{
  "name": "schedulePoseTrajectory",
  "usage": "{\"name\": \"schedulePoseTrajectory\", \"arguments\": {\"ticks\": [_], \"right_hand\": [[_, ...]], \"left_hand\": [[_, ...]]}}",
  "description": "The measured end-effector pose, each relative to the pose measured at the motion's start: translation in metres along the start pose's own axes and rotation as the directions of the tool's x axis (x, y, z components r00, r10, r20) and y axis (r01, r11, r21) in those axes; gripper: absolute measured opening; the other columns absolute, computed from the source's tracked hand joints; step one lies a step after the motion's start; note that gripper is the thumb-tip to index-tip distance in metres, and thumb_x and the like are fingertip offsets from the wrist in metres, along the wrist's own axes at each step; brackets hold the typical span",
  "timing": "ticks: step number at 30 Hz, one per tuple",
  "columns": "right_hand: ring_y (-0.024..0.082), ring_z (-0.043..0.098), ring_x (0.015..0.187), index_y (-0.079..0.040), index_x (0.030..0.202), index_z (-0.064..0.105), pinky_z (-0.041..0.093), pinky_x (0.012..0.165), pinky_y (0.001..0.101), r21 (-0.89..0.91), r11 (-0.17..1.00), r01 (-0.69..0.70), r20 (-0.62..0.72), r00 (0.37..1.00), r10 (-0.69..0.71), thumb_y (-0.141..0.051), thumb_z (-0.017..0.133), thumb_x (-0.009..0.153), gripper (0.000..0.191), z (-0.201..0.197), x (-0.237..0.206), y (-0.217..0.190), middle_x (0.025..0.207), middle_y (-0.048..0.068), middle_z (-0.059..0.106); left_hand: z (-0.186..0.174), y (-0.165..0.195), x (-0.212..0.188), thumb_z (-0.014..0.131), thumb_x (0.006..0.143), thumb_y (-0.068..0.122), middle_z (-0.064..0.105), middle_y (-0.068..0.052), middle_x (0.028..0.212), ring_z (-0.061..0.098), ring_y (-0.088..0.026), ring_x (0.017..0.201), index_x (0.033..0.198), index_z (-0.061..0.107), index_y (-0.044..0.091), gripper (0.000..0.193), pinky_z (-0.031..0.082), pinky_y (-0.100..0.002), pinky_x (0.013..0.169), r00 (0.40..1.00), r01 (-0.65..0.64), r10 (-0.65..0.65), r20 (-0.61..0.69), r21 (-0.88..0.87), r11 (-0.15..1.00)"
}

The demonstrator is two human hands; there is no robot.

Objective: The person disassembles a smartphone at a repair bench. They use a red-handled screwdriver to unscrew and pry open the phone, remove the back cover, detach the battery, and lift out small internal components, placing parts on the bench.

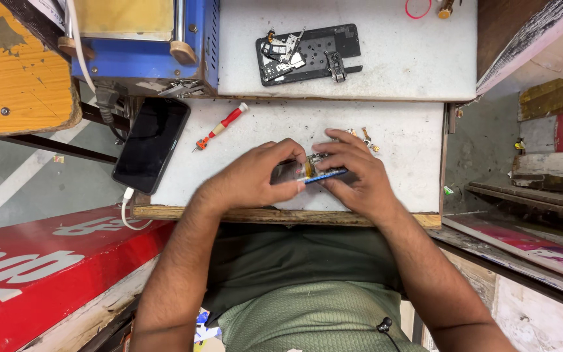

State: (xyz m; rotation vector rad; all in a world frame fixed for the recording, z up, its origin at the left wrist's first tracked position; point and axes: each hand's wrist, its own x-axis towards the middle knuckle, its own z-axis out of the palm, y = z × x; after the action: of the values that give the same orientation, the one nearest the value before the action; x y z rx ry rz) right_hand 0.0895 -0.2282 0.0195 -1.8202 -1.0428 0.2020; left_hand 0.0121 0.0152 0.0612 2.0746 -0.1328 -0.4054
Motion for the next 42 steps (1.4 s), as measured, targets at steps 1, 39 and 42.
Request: {"name": "schedulePoseTrajectory", "arguments": {"ticks": [1,39,42], "right_hand": [[0.032,0.057,0.139,-0.009,0.108,0.071,0.050,0.114,0.0406,0.045,0.998,-0.054,-0.006,0.999,0.054,-0.006,0.082,0.083,0.028,0.004,-0.002,0.001,0.124,0.010,0.074],[0.015,0.075,0.094,-0.002,0.116,0.073,0.063,0.081,0.0283,0.363,0.852,-0.377,0.065,0.923,0.380,-0.020,0.078,0.094,0.028,0.009,-0.019,0.025,0.104,0.010,0.079],[0.016,0.075,0.097,-0.002,0.117,0.073,0.063,0.084,0.0283,0.397,0.854,-0.337,0.067,0.938,0.339,-0.018,0.078,0.094,0.029,0.010,-0.021,0.027,0.108,0.010,0.079]], "left_hand": [[-0.004,0.000,-0.001,0.076,0.087,0.032,0.073,-0.010,0.107,0.073,-0.025,0.098,0.123,0.060,0.011,0.045,0.058,-0.039,0.086,0.999,0.015,-0.015,0.032,-0.010,1.000],[0.039,0.049,-0.002,0.073,0.089,-0.002,0.064,-0.005,0.090,0.069,-0.023,0.083,0.128,0.071,0.012,0.041,0.059,-0.035,0.071,0.809,-0.191,0.380,-0.449,0.410,0.892],[0.041,0.048,0.001,0.074,0.090,0.001,0.064,-0.005,0.089,0.070,-0.021,0.082,0.125,0.071,0.011,0.037,0.059,-0.033,0.069,0.811,-0.179,0.391,-0.435,0.451,0.875]]}}
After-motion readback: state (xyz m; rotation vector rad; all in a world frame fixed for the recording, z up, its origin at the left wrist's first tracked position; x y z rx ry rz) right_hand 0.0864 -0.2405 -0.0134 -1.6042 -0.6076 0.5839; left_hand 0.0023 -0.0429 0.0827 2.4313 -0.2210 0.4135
